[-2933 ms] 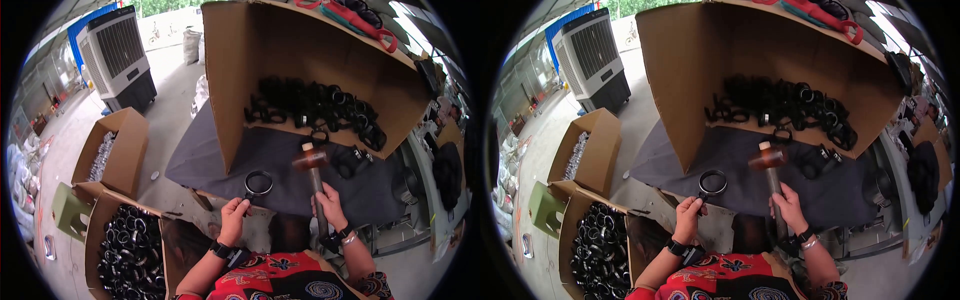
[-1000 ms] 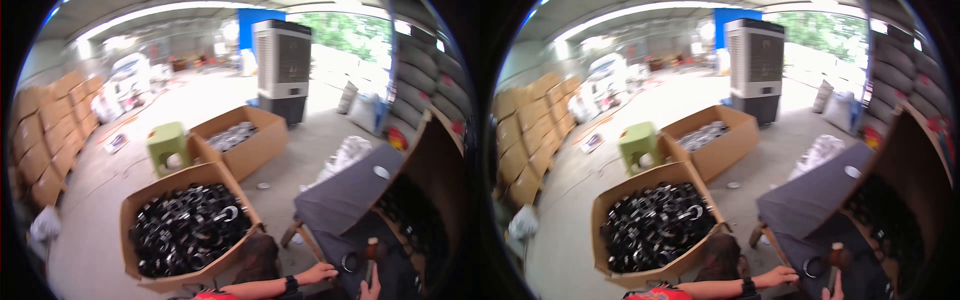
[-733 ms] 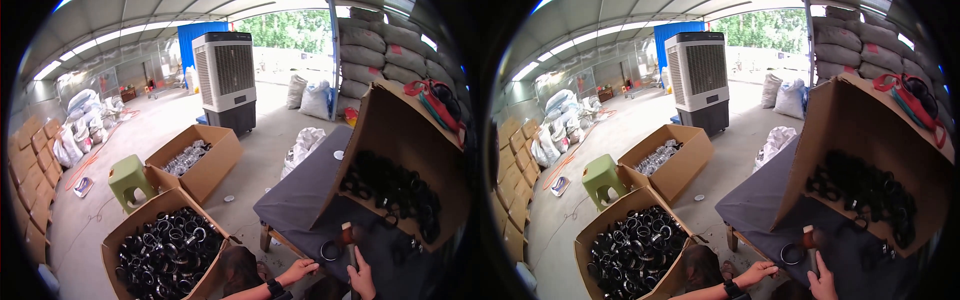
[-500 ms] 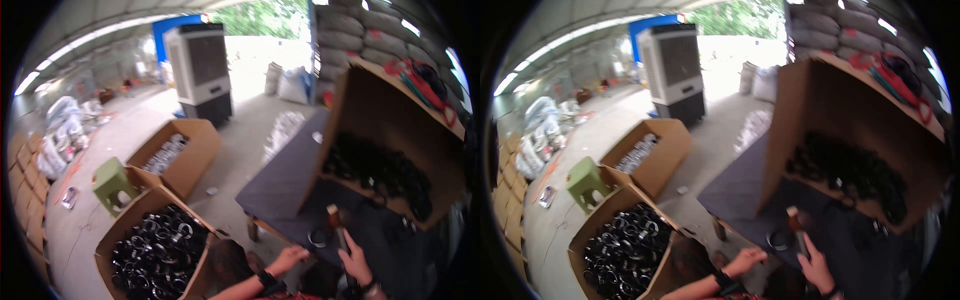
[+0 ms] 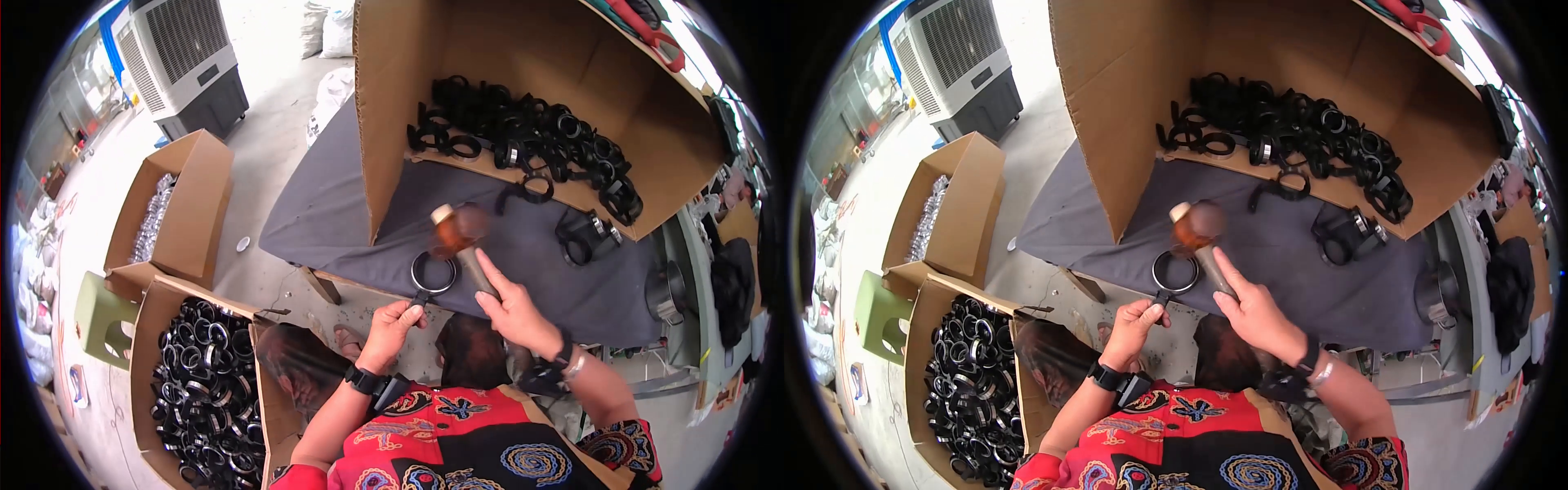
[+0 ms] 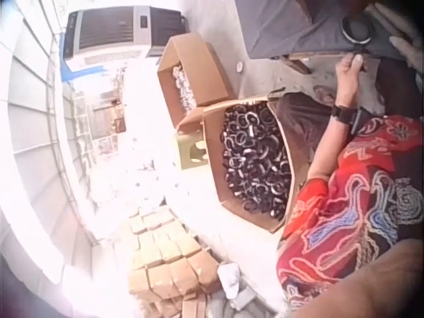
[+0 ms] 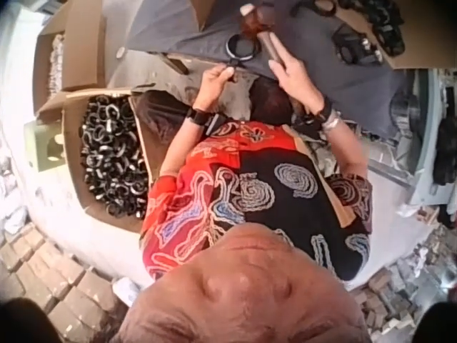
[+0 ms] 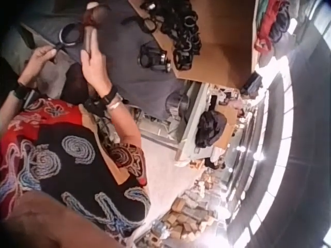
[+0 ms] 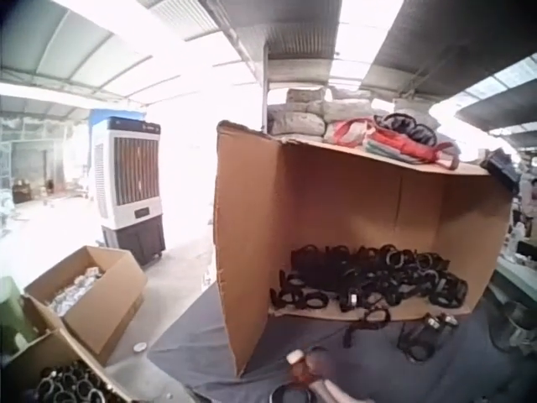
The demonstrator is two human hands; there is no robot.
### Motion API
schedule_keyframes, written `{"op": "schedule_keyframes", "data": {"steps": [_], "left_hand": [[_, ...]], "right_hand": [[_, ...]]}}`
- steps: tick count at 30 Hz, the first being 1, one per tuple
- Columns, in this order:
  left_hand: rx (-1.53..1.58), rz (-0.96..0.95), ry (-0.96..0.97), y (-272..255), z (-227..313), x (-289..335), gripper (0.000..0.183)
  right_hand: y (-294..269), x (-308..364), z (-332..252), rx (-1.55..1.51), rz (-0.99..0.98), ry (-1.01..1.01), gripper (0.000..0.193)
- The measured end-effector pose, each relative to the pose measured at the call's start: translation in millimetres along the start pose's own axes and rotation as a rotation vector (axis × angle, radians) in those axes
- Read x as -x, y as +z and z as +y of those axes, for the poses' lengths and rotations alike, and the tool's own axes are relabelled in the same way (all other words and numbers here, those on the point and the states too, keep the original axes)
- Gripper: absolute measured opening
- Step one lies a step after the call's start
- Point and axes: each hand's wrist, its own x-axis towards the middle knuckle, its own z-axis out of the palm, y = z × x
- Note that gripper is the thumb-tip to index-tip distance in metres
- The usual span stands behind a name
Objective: Use a wooden mallet to assemble plastic components into a larger unit at a workbench.
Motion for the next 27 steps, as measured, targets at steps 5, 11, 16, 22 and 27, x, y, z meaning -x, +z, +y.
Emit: {"op": "schedule_keyframes", "data": {"steps": [5,11,16,22,27], "left_hand": [[-0.041,0.015,0.062,-0.4,-4.2,1.0,0.024],[0.033,0.021,0.080,-0.8,-10.5,1.6,0.024],[-0.090,0.053,0.134,-2.2,-5.6,-4.8,0.025],[0.033,0.026,0.037,-2.3,-8.5,-0.3,0.025],[0.030,0.002,0.082,-2.9,-10.1,-4.5,0.023]], "right_hand": [[-6.3,-1.7,23.6,-0.303,-0.033,0.161,0.062],[-19.4,27.9,4.5,-0.241,0.325,-0.062,0.062],[8.8,45.0,24.6,-0.359,0.006,0.356,0.065],[-2.2,58.5,38.8,-0.285,0.260,-0.176,0.062],[9.0,48.5,31.1,0.369,-0.124,-0.303,0.065]]}}
